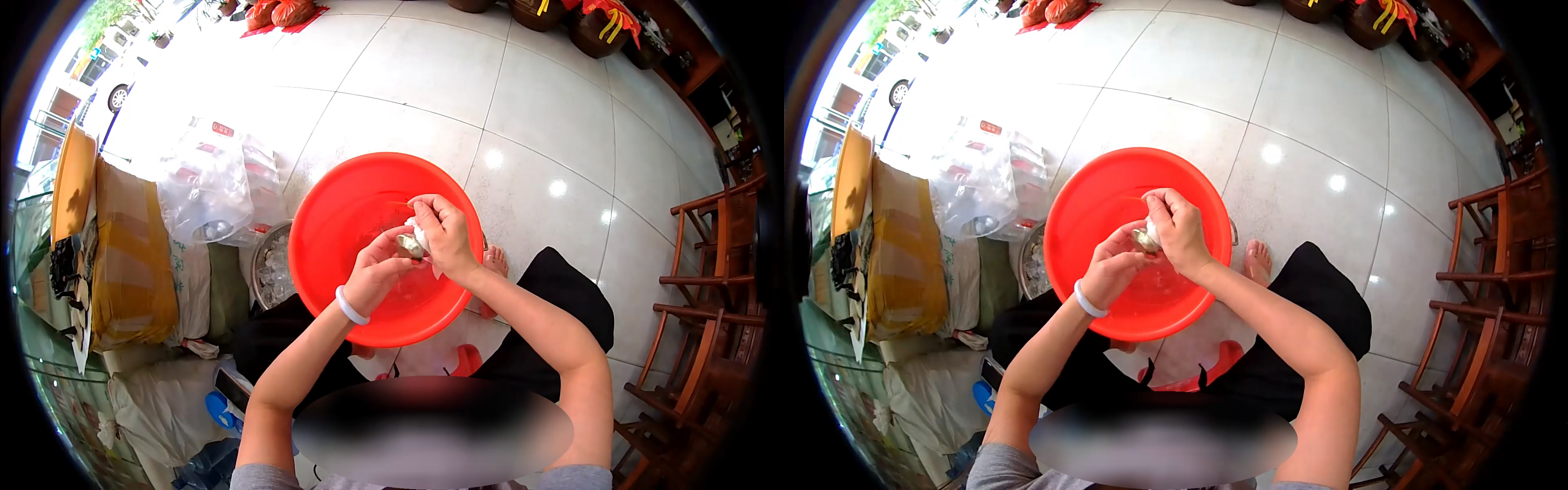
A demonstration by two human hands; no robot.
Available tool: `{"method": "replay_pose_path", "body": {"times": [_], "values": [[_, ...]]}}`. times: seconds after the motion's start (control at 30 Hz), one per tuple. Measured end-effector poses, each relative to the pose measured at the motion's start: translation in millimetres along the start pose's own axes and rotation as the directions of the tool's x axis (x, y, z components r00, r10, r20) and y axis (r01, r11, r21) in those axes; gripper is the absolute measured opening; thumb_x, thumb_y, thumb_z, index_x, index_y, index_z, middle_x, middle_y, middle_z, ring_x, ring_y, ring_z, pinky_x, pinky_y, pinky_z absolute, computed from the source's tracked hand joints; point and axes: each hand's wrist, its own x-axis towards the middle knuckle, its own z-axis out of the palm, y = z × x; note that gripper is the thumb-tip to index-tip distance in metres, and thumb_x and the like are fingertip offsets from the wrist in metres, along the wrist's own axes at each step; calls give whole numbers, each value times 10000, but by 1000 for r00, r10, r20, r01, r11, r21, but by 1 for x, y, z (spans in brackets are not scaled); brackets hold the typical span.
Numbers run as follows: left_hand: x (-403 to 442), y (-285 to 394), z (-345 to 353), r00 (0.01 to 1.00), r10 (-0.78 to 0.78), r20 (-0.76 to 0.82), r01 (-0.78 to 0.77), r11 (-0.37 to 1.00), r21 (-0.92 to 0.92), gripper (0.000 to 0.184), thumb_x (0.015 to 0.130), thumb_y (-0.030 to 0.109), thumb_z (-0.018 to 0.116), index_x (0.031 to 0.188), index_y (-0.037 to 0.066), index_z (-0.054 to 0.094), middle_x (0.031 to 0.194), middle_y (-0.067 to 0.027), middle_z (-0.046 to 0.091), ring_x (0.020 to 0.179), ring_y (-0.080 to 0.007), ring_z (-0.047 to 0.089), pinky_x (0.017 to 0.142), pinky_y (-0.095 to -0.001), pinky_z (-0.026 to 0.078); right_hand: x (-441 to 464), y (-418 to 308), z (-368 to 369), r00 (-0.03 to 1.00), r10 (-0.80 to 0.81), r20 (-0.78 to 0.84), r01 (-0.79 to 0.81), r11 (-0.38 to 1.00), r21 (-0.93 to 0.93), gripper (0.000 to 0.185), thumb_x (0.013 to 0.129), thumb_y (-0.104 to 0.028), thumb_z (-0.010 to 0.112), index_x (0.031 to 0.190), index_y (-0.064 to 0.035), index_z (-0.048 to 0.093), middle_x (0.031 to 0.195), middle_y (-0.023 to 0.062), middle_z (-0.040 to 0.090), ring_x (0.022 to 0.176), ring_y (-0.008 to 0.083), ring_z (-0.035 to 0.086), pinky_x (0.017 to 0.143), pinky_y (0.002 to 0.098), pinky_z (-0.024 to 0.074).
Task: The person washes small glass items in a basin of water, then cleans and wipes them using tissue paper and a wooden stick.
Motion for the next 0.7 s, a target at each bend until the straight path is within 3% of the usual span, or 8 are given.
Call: {"method": "replay_pose_path", "body": {"times": [0.17, 0.23, 0.27, 0.37, 0.5, 0.57, 0.63, 0.7], "values": [[3, -3, -3, 990, 77, -118, -61, 989, 138, 364, 845, 14, 476, 1205, 0, 424, 1063, -91, 543, 945, -184, 554, 815, -308, 465, -1, -9, 2, 997, 73, -5, -71, 989, 128, 203, 902, -181, 506, 882, 1, 592, 670, 13, 554, 598, 62, 503, 521, 226, 410], [8, 4, -10, 996, -72, -48, 61, 977, -202, 359, 857, 99, 472, 1200, -1, 431, 992, -80, 556, 858, -172, 547, 714, -275, 451, -1, -10, 2, 998, 58, -17, -55, 986, 158, 201, 903, -181, 505, 884, -1, 591, 678, 8, 555, 600, 58, 499, 525, 224, 409], [9, 4, -8, 991, -102, -91, 72, 957, -281, 371, 877, 203, 432, 1191, 7, 442, 949, -84, 555, 739, -165, 515, 602, -256, 406, 0, -11, 3, 999, 44, -30, -37, 982, 188, 199, 904, -181, 505, 885, -3, 591, 685, 3, 555, 601, 55, 494, 528, 221, 408], [8, 9, -18, 989, -145, 18, 143, 929, -342, 390, 888, 268, 392, 1182, 17, 452, 936, -97, 555, 648, -159, 479, 526, -249, 370, 3, -16, -3, 999, 29, -44, -22, 988, 150, 196, 905, -181, 505, 888, -5, 590, 680, 1, 549, 605, 51, 493, 534, 216, 404], [6, 12, -15, 985, -173, 9, 166, 926, -338, 418, 879, 301, 351, 1173, 24, 456, 906, -103, 547, 561, -140, 414, 469, -243, 325, 3, -20, -8, 998, 61, -20, -58, 991, 124, 191, 907, -177, 502, 889, -7, 590, 650, -9, 537, 565, 51, 477, 503, 215, 391], [6, 13, -16, 984, -165, 60, 175, 945, -276, 427, 834, 291, 361, 1151, 24, 464, 871, -92, 534, 535, -124, 390, 458, -232, 302, -1, -30, -11, 992, 125, 26, -127, 988, 88, 202, 901, -189, 508, 920, -3, 586, 698, -17, 529, 638, 37, 470, 551, 193, 380], [6, 15, -16, 985, -160, 64, 171, 952, -255, 431, 812, 284, 362, 1140, 25, 467, 856, -87, 531, 531, -120, 381, 458, -229, 297, -2, -31, -11, 997, -36, 64, 38, 999, -30, 188, 901, -175, 510, 921, -5, 587, 676, -12, 529, 616, 35, 467, 535, 198, 379], [5, 16, -16, 986, -154, 67, 166, 958, -236, 436, 790, 277, 363, 1130, 26, 470, 842, -82, 528, 526, -116, 373, 459, -226, 292, -4, -31, -10, 994, -71, 88, 77, 995, -63, 175, 900, -161, 511, 920, -4, 587, 668, -13, 530, 596, 36, 463, 520, 197, 375]]}}
